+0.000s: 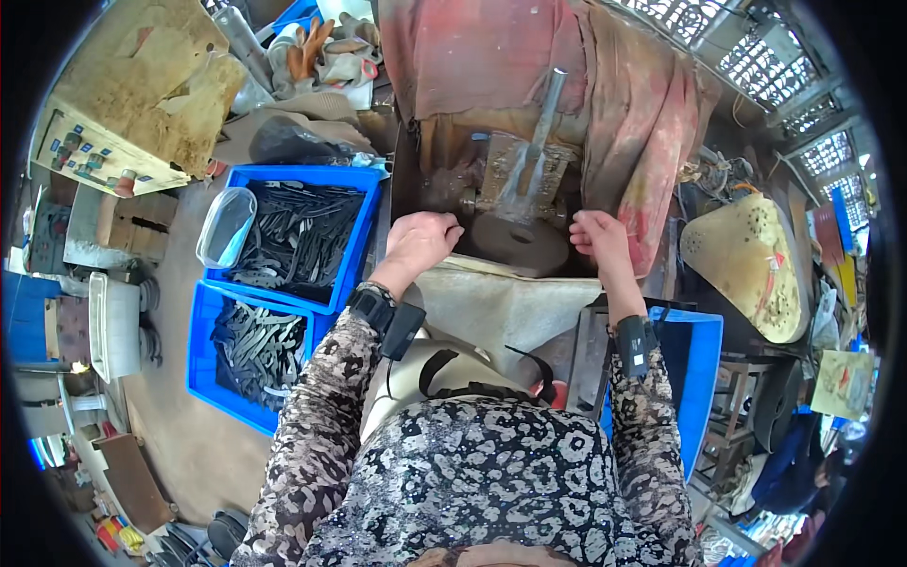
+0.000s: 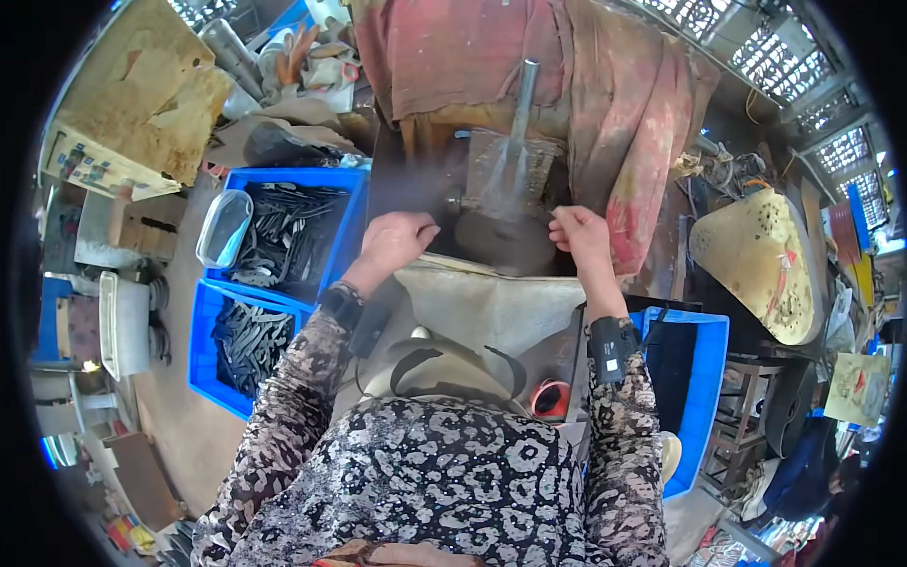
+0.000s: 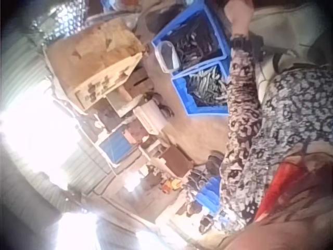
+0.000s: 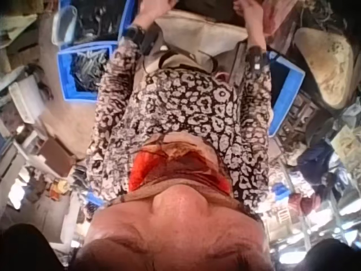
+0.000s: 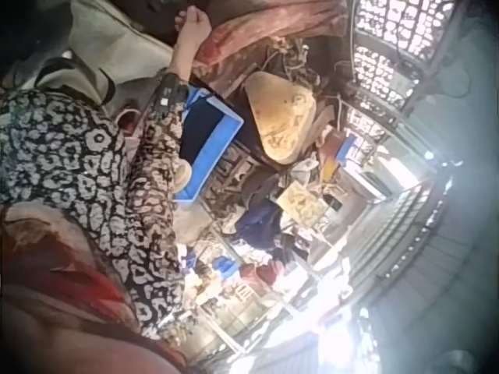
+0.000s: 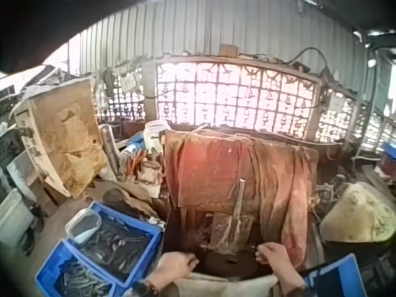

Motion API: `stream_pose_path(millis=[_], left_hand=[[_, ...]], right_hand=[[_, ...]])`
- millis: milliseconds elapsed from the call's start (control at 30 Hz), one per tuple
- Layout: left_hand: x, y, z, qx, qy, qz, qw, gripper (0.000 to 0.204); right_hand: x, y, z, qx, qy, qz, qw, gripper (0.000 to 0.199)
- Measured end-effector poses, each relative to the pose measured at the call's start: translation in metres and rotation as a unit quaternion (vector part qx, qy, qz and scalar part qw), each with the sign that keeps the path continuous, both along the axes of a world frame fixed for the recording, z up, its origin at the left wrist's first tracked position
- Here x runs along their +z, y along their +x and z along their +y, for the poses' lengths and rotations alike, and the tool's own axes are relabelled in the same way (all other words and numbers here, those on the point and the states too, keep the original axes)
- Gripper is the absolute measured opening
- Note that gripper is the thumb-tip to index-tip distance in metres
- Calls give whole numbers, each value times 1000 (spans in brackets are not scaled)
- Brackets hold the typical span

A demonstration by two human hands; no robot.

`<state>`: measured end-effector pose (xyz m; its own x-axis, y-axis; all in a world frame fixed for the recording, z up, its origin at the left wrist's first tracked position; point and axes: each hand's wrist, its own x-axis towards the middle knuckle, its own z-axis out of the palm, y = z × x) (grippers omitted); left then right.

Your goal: The recorder is taking small metal components from a bin and processing them through a grinding or polishing machine.

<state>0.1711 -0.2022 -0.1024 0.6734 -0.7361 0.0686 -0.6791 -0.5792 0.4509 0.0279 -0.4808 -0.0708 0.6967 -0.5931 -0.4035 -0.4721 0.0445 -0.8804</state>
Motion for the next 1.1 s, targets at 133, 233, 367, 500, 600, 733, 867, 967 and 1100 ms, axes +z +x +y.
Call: stream_pose_path(millis=[133,233,367,500,600,733,867,967,1100], left_hand=[[-2,-3,-1,19,9,4,1000,22],[-3,-3,-2,21,14,-2,1000,22],[-3,-6,-5,23,14,-11,1000,23],[-6,-8,-5,10,0,-36,999,25],[-8,-7,-4,0,-7,-62,998,24],[-11,-7,-5,-3,-1,-48,999,25],[-11,-7,-5,-17,-13,-50,999,25],[-11,-7,-4,-19,-15,-37,999,26],[-6,-10,-5,1,-6,-37,999,26]], right_hand=[[31,31,-7,-33,41,-142,989,29],[67,70,-11,5,-31,-175,984,37],[102,130,-14,18,-154,-131,979,42],[113,166,-14,57,-376,-18,925,46],[112,180,-13,75,-571,49,816,47],[109,184,-17,76,-550,47,830,47],[108,183,-17,93,-541,35,835,45],[109,182,-15,80,-532,56,841,43],[115,179,-14,93,-524,66,844,41]])
